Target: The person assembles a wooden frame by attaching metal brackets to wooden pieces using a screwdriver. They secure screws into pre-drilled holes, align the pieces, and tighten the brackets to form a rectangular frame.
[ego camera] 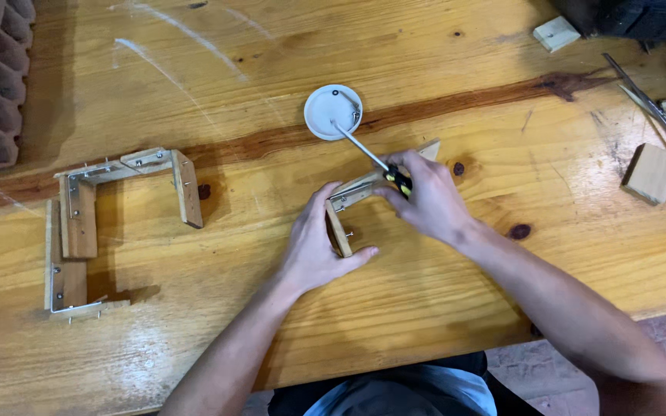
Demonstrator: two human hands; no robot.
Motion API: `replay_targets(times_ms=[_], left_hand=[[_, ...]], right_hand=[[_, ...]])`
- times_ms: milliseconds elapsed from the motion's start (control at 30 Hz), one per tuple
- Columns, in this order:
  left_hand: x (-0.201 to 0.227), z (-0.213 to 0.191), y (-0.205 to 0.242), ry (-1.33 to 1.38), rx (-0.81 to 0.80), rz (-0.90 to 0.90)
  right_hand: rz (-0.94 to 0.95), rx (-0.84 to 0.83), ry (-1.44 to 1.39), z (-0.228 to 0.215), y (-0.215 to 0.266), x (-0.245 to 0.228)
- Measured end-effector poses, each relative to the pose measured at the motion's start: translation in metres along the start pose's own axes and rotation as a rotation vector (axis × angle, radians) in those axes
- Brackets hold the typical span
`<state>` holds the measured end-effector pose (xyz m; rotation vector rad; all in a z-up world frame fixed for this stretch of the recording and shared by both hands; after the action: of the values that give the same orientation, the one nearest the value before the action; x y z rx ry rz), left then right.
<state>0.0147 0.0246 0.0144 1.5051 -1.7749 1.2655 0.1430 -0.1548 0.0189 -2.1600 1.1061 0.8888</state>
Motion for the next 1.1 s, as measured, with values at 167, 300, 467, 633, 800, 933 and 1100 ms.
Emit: replay_targets(times_ms=[167, 300, 467, 633, 800, 933, 1100], left_hand=[[-0.003, -0.006, -0.003, 0.065, -0.044, 0.046], [-0.001, -0.015, -0.006, 0.183, -0.045, 0.078], [0.003, -0.023, -0.025, 0.226, -0.039, 0.001], [-0.016, -0.02, -0.049, 0.031, -0.047, -0.111], [-0.026, -0.02, -0.063, -0.061, -0.127, -0.154], [-0.033, -0.019, -0.066, -0.071, -0.153, -0.145], [-0.039, -0.022, -0.067, -0.043, -0.169, -0.152]], right_hand=[[0.001, 0.016, -0.033, 0.004, -0.019, 0.008], [0.024, -0.002, -0.101, 0.007, -0.022, 0.017], [0.048, 0.004, -0.124, 0.009, -0.022, 0.018], [0.056, 0.01, -0.121, 0.01, -0.023, 0.016], [0.078, -0.006, -0.119, 0.01, -0.025, 0.017], [0.089, -0.003, -0.123, 0.01, -0.025, 0.017], [0.082, 0.0, -0.144, 0.01, -0.026, 0.013]])
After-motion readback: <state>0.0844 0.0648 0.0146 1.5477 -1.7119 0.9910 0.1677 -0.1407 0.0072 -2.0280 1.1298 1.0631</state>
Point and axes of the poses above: each hand's wrist, its own y-axis away from the middle knuckle, its own z-axis out of the palm, x = y × z, the point moved 1 cm from there along -y, towards the middle knuckle, and after that the axes turned 13 degrees about z, right-handed, at the moved point
